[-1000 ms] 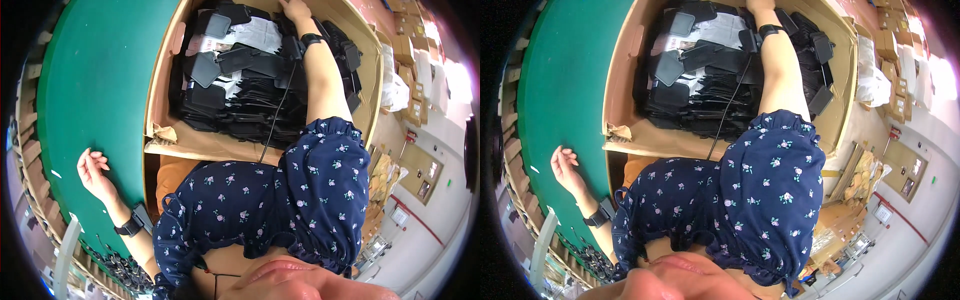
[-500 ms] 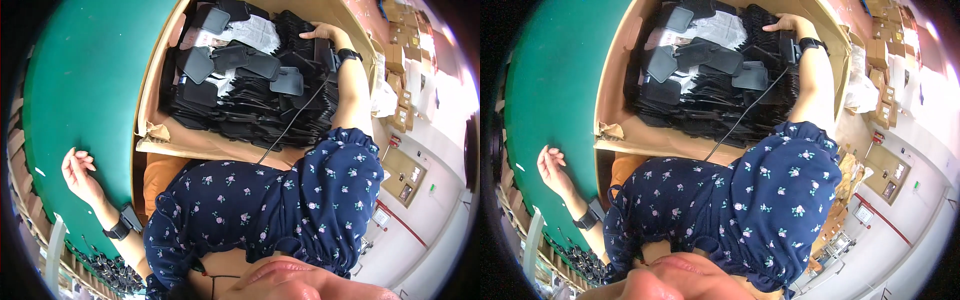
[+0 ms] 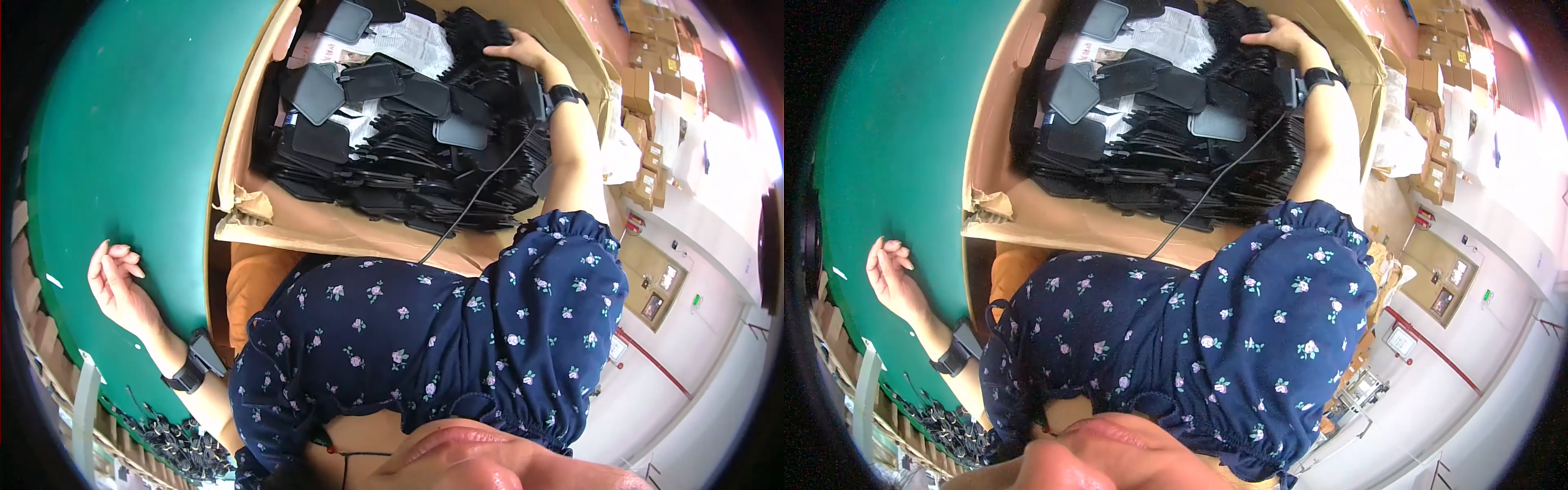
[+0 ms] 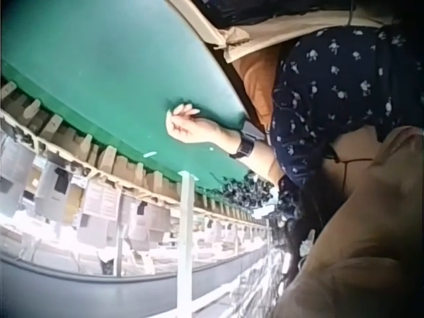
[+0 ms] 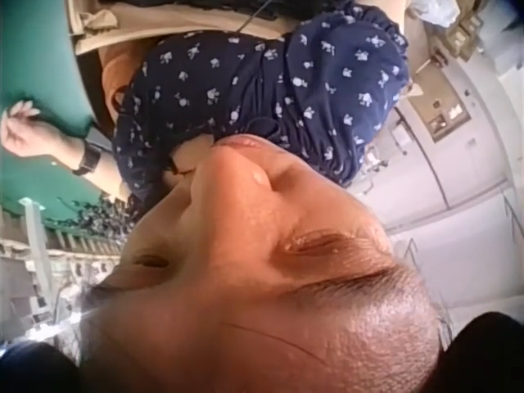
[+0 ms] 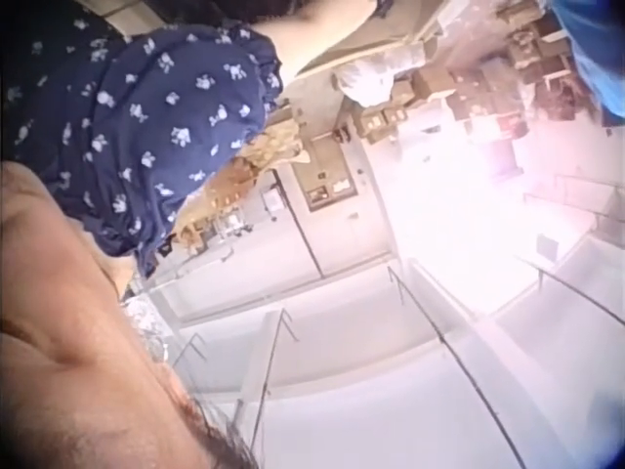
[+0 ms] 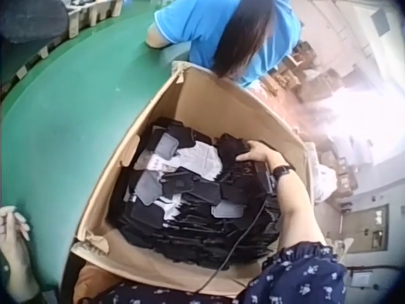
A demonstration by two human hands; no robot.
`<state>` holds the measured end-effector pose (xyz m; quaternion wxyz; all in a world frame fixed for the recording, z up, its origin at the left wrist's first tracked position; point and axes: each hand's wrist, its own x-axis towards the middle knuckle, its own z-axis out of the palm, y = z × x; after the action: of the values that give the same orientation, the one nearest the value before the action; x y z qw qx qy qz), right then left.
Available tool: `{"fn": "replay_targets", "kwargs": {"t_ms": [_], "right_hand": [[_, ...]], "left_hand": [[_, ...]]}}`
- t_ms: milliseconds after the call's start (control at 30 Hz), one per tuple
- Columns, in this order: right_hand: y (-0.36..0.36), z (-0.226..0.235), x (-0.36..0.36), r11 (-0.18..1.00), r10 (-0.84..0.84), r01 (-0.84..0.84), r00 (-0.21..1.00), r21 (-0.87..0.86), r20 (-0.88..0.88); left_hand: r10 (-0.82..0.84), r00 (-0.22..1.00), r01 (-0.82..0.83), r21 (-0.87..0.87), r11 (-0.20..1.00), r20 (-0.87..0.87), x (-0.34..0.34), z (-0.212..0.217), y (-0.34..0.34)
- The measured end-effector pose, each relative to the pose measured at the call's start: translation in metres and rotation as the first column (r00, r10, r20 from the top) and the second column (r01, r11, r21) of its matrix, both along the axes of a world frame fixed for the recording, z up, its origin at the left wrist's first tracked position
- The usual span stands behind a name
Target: The person picks up a cable and a baseplate, fits them together, and places the assembly into a cardboard tray. They repeat this process, occasionally reaching into a large box to retrieve more baseplates.
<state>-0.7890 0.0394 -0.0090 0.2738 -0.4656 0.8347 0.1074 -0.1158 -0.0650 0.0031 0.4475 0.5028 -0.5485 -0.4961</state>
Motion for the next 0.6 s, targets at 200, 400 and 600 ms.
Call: {"fn": "replay_targets", "kwargs": {"t_ms": [200, 400, 600], "right_hand": [[0.031, -0.031, -0.037, 0.899, -0.266, 0.246, 0.964, -0.363, -0.007], [0.009, -0.022, 0.011, 0.694, -0.342, 0.567, 0.802, -0.444, 0.489], [-0.034, 0.011, 0.093, 0.525, -0.182, 0.787, 0.476, -0.324, 0.86]], "left_hand": [[0.007, 1.0, -0.007, 0.008, 1.0, -0.003, -0.006, -0.002, -0.007], [0.004, 1.0, -0.003, 0.017, 1.0, -0.008, 0.0, -0.003, -0.006], [0.042, 0.999, -0.043, 0.033, 0.999, 0.029, -0.011, 0.009, -0.002]]}}
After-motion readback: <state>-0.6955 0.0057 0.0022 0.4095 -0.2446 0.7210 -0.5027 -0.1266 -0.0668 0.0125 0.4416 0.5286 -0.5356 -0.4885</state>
